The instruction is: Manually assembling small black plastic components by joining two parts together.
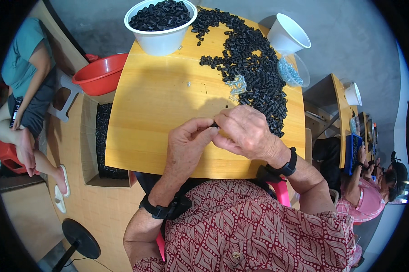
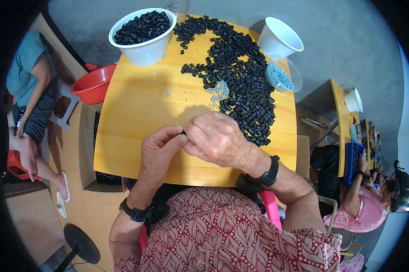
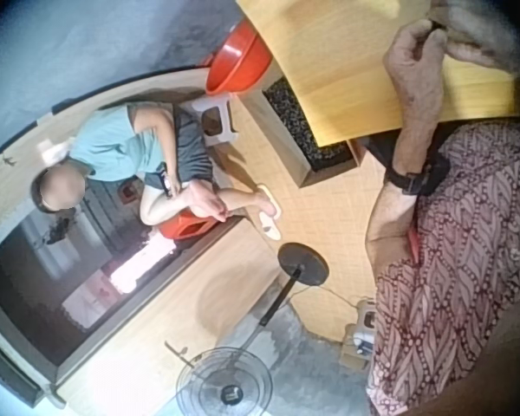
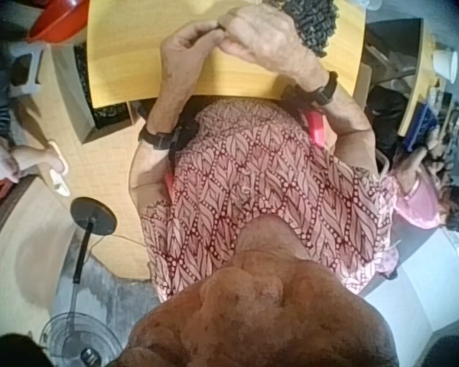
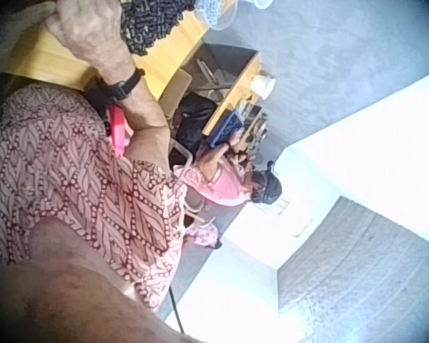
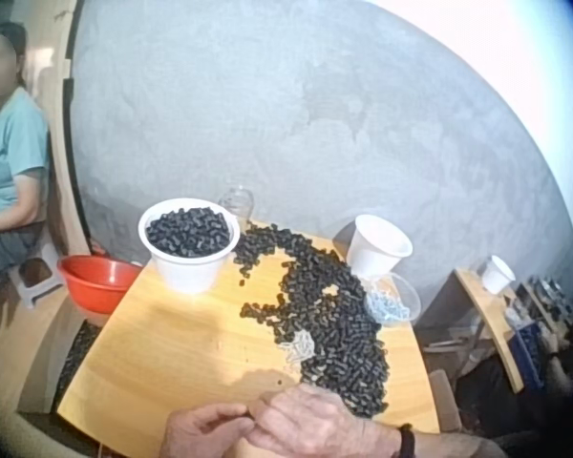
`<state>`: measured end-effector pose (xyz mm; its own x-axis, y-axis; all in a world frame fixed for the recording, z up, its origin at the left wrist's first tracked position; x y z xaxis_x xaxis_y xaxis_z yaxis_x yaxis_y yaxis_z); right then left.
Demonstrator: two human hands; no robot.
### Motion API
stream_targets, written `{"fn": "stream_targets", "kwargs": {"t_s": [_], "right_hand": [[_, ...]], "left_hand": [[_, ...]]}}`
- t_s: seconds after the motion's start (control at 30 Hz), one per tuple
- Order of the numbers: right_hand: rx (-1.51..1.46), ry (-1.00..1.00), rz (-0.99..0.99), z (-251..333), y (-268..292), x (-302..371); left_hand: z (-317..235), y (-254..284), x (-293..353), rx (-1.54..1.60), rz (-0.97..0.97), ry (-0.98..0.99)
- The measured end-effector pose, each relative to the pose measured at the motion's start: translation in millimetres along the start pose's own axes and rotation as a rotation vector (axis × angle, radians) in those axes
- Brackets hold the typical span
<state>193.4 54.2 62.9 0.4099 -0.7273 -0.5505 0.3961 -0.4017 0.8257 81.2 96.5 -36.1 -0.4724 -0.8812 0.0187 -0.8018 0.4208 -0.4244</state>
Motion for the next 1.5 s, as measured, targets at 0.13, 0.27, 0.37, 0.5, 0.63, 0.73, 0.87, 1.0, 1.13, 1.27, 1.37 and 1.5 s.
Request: {"fn": "stream_targets", "kwargs": {"t_s": [0.13,0.27,0.37,0.5,0.63,0.73,0.87,1.0,1.13,1.27,1.37,1.5], "right_hand": [[0.007,-0.016,-0.010,-3,3,1],[0.005,-0.014,-0.006,-1,0,2],[-0.001,-0.014,0.012,0,-4,4],[0.001,-0.008,0.007,-2,-6,8],[-0.008,-0.002,-0.025,-2,-6,8],[-0.018,-0.004,-0.028,-3,-8,10],[-0.037,-0.043,-0.033,-3,-8,12],[-0.061,-0.084,-0.032,-2,-7,10],[-0.059,-0.094,-0.039,-2,-9,10],[-0.057,-0.094,-0.052,-4,-11,12],[-0.039,-0.084,-0.058,-4,-11,11],[-0.022,-0.069,-0.055,-6,-8,8]], "left_hand": [[-9,2,-2,-0.214,0.060,0.056],[-7,5,-1,-0.231,0.060,0.044],[-2,6,2,-0.226,0.007,0.012],[-5,5,4,-0.276,-0.008,-0.050],[-2,5,4,-0.276,-0.008,-0.070],[-2,5,3,-0.279,-0.002,-0.071],[-4,4,3,-0.275,0.001,-0.061],[-2,3,3,-0.220,-0.029,-0.010],[4,3,2,-0.129,-0.032,-0.016],[3,1,3,-0.095,-0.045,-0.018],[0,0,3,-0.087,-0.057,-0.030],[-6,2,0,-0.231,-0.041,-0.013]]}}
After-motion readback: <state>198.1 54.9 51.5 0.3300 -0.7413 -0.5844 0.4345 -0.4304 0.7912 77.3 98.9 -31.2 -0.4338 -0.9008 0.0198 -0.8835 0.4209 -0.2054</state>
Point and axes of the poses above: each hand's wrist, its own x-axis away from the middle knuckle, its own y-axis out of the back of the hand, z = x × y, the point moved 7 cm from there along -x, towards the middle knuckle, and after that the axes turned 4 degrees about -y, right-handed, at the moved point
